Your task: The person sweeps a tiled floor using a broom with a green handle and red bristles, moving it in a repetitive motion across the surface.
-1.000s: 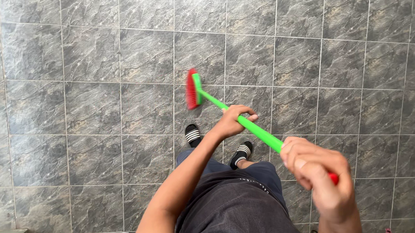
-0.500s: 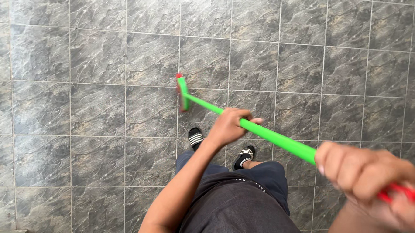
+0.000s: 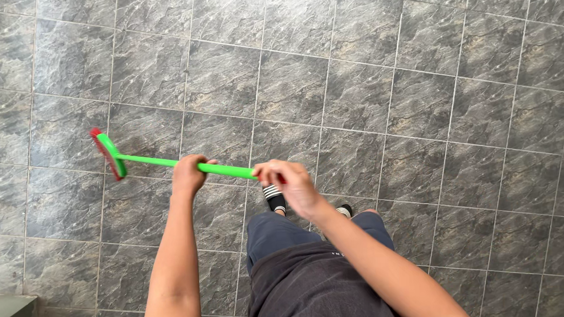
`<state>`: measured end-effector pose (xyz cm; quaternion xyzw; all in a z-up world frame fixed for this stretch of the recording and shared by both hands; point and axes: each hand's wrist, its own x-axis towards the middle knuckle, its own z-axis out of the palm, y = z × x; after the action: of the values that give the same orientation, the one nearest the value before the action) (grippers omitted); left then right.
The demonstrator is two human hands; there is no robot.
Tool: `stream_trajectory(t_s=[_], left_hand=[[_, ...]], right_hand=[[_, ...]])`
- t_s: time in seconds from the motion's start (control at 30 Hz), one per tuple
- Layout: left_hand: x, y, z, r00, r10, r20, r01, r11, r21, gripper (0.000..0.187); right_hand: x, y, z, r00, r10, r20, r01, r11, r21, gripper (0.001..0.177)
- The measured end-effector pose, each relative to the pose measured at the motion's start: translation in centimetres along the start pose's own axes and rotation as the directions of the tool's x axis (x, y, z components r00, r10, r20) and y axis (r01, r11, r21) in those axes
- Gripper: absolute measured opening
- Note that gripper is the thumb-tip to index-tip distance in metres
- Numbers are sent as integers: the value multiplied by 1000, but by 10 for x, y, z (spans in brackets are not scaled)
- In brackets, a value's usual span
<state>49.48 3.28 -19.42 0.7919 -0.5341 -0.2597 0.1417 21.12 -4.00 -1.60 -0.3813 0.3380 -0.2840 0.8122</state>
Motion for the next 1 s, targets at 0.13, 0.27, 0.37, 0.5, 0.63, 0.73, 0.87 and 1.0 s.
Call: stream_trajectory(t_s=[0.13, 0.27, 0.37, 0.5, 0.63, 0.73, 0.87, 1.0], left_hand=[[5, -58, 7, 966, -89, -241, 71, 994, -81, 28], [11, -72, 6, 958, -100, -269, 53, 983, -174, 20], [26, -42, 1, 961, 14, -278, -84, 966, -243, 13], [42, 39, -10, 973, 95, -212, -170, 913, -371, 14], [40, 136, -14, 983, 176, -49, -172, 804, -569, 19], [22, 198, -17, 959, 285, -5, -236, 785, -573, 17], [-1, 258, -27, 933, 359, -21, -284, 701, -654, 19], [-24, 302, -41, 936, 321, 147, -180, 792, -583, 21]], right_hand=[[29, 25, 50, 995, 95, 14, -93, 991, -100, 35], [33, 24, 93, 992, 89, 93, -68, 975, -213, 26], [26, -1, 107, 1000, -21, 11, 23, 969, -247, 17], [9, -77, 93, 988, -153, 23, 145, 860, -490, 24], [-29, -163, 101, 961, -268, 70, 246, 706, -664, 25], [-55, -201, 112, 949, -290, 124, 298, 691, -659, 22], [-84, -232, 107, 936, -225, 270, 351, 640, -683, 30], [-116, -262, 70, 872, -252, 420, 457, 727, -513, 24]])
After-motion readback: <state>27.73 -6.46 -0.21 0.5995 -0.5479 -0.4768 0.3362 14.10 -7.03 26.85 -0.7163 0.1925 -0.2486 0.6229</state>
